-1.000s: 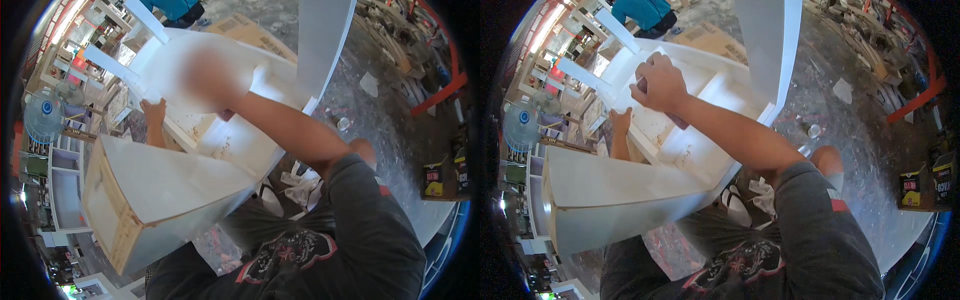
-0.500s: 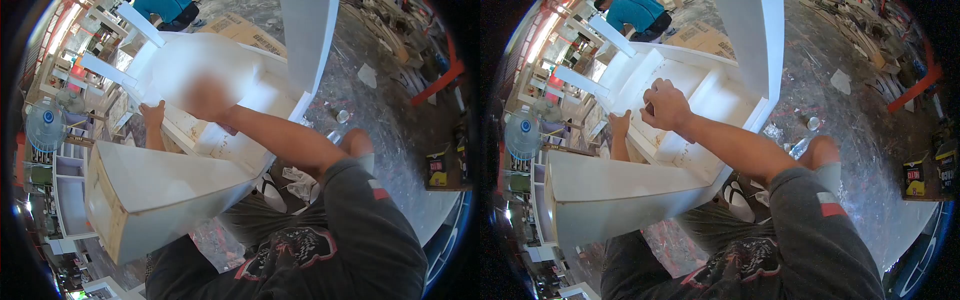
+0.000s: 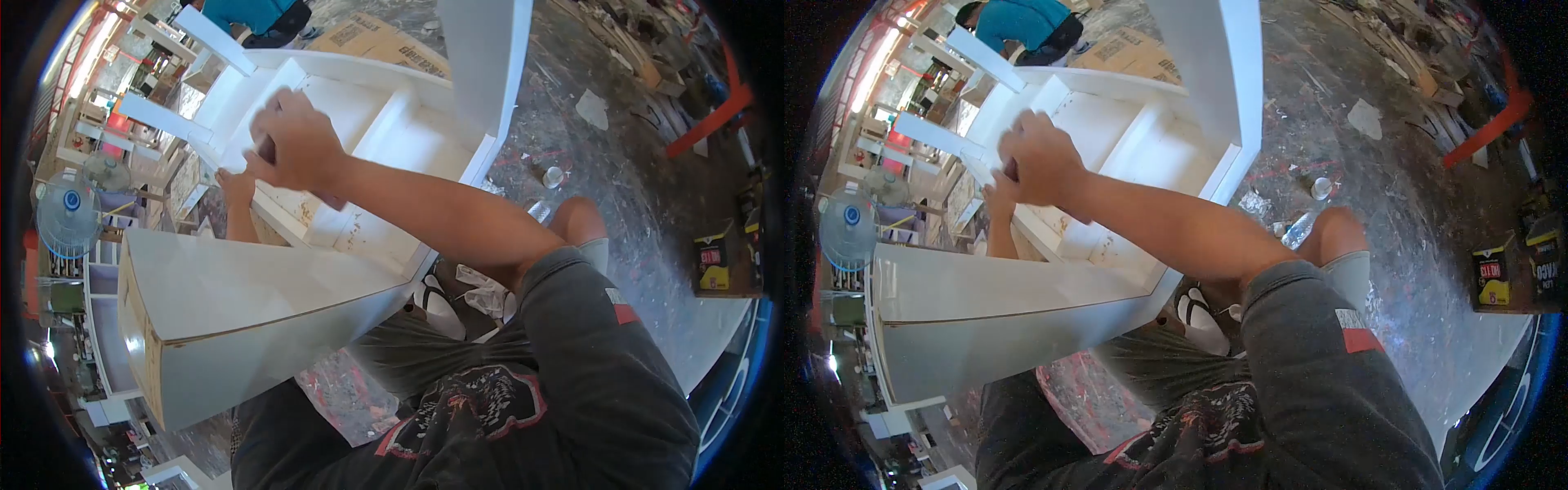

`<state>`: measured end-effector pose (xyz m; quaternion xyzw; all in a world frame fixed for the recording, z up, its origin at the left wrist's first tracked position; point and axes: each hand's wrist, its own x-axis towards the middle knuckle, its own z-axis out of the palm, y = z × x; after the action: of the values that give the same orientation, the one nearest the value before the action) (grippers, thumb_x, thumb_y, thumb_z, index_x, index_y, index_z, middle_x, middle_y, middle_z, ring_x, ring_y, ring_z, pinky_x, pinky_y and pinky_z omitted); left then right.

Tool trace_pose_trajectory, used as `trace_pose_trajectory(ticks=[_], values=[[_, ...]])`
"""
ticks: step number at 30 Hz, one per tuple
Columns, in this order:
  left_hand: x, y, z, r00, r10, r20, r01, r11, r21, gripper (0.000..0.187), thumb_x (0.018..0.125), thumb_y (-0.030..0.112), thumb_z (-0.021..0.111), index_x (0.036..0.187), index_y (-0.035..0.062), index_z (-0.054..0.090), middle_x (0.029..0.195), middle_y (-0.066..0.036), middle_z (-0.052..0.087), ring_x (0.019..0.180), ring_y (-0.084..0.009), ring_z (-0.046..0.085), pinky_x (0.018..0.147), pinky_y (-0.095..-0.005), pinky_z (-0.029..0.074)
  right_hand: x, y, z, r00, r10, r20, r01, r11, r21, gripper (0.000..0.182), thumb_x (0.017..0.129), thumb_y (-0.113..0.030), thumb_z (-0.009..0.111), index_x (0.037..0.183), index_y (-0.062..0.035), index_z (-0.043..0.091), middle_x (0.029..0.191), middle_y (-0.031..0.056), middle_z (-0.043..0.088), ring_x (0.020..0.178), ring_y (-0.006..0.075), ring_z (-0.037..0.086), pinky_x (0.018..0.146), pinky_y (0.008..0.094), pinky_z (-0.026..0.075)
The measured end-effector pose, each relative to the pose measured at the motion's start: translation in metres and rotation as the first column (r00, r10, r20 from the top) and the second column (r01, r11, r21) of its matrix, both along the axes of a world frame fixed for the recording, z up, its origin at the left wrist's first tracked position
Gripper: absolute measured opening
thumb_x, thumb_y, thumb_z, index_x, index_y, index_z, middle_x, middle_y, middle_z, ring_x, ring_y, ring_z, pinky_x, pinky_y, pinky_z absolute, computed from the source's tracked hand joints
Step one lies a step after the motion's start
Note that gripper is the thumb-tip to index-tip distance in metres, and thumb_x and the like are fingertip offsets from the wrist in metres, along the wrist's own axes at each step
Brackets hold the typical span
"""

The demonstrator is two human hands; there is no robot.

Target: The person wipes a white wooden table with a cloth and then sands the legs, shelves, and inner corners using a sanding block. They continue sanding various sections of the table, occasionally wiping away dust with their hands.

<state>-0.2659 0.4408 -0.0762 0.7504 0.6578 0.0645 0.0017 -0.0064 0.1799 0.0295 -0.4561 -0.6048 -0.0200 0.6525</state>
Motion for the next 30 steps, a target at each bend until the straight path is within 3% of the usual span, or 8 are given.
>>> trace_pose_trajectory(ticks=[2, 4, 9, 11, 16, 20, 22, 30], values=[[-0.021, -0.005, -0.006, 0.968, -0.083, -0.237, 0.061, 0.993, -0.101, 0.114, 0.086, 0.063, 0.063, 0.159, -0.0178, 0.029, 0.173, -0.035, 0.014, 0.163, -0.0435, 0.011, 0.132, -0.0488, 0.021, -0.004, 0.003, -0.004, 1.000, -0.023, 0.006, 0.024, 0.999, -0.026, 0.030, 0.077, -0.032, 0.085, 0.093, -0.0116, 0.069, 0.106, 0.0147, 0.058, 0.098, 0.0356, 0.059, 0.078, 0.0463, 0.053], [-0.004, -0.022, -0.008, 0.980, 0.088, 0.180, -0.108, 0.989, 0.105, 0.106, 0.091, 0.062, 0.059, 0.157, -0.0174, 0.035, 0.173, -0.037, 0.013, 0.163, -0.0463, 0.010, 0.132, -0.0503, 0.019, -0.002, -0.006, -0.042, 1.000, -0.013, 0.017, 0.015, 0.996, -0.091, 0.029, 0.077, -0.031, 0.085, 0.093, -0.0117, 0.069, 0.106, 0.0145, 0.058, 0.097, 0.0353, 0.059, 0.078, 0.0460, 0.053], [-0.023, 0.018, -0.021, 0.984, -0.019, -0.179, 0.020, 1.000, 0.007, 0.108, 0.094, 0.060, 0.057, 0.161, -0.0168, 0.023, 0.171, -0.038, 0.014, 0.163, -0.0489, 0.006, 0.132, -0.0510, 0.019, 0.002, -0.011, -0.017, 0.999, 0.016, 0.044, -0.015, 1.000, -0.019, 0.028, 0.077, -0.029, 0.084, 0.094, -0.0118, 0.070, 0.105, 0.0142, 0.058, 0.096, 0.0342, 0.059, 0.078, 0.0453, 0.052], [-0.004, -0.022, 0.003, 0.986, -0.086, 0.144, 0.089, 0.996, -0.016, 0.107, 0.095, 0.063, 0.055, 0.158, -0.0193, 0.030, 0.171, -0.039, 0.014, 0.163, -0.0485, 0.004, 0.133, -0.0509, 0.016, -0.009, -0.013, 0.008, 0.996, -0.012, -0.093, 0.015, 0.999, 0.040, 0.028, 0.078, -0.030, 0.084, 0.095, -0.0120, 0.070, 0.105, 0.0142, 0.058, 0.097, 0.0342, 0.058, 0.080, 0.0451, 0.052], [-0.007, -0.021, -0.009, 0.975, 0.089, 0.204, -0.118, 0.984, 0.135, 0.124, 0.078, 0.066, 0.076, 0.156, -0.0181, 0.029, 0.164, -0.040, 0.031, 0.157, -0.0495, 0.028, 0.130, -0.0506, 0.026, -0.012, -0.019, -0.047, 0.994, 0.060, 0.088, -0.039, 0.975, -0.219, 0.028, 0.078, -0.031, 0.084, 0.093, -0.0118, 0.070, 0.107, 0.0147, 0.058, 0.097, 0.0347, 0.058, 0.080, 0.0449, 0.054], [0.001, -0.040, 0.014, 0.973, 0.007, -0.230, -0.015, 0.999, -0.037, 0.117, 0.085, 0.068, 0.065, 0.160, -0.0149, 0.030, 0.171, -0.038, 0.017, 0.161, -0.0509, 0.012, 0.132, -0.0508, 0.020, -0.020, -0.017, -0.028, 0.998, 0.024, -0.066, -0.021, 0.999, 0.049, 0.027, 0.078, -0.032, 0.082, 0.087, -0.0096, 0.071, 0.103, 0.0178, 0.059, 0.095, 0.0360, 0.058, 0.078, 0.0468, 0.053], [0.011, -0.044, 0.019, 0.995, 0.042, 0.088, -0.044, 0.999, 0.025, 0.119, 0.083, 0.069, 0.068, 0.160, -0.0144, 0.031, 0.170, -0.038, 0.019, 0.159, -0.0537, 0.017, 0.132, -0.0478, 0.019, -0.020, -0.009, -0.049, 0.999, 0.032, 0.039, -0.030, 0.997, -0.067, 0.027, 0.079, -0.032, 0.082, 0.086, -0.0096, 0.070, 0.104, 0.0180, 0.060, 0.097, 0.0368, 0.059, 0.077, 0.0480, 0.052], [0.002, -0.040, 0.011, 0.997, 0.048, 0.055, -0.049, 0.999, 0.023, 0.116, 0.088, 0.065, 0.063, 0.159, -0.0184, 0.027, 0.171, -0.037, 0.019, 0.162, -0.0490, 0.013, 0.132, -0.0473, 0.019, -0.037, -0.017, -0.046, 0.993, 0.115, -0.003, -0.115, 0.993, 0.010, 0.023, 0.079, -0.029, 0.079, 0.089, -0.0100, 0.072, 0.100, 0.0168, 0.059, 0.098, 0.0372, 0.058, 0.082, 0.0495, 0.050]])
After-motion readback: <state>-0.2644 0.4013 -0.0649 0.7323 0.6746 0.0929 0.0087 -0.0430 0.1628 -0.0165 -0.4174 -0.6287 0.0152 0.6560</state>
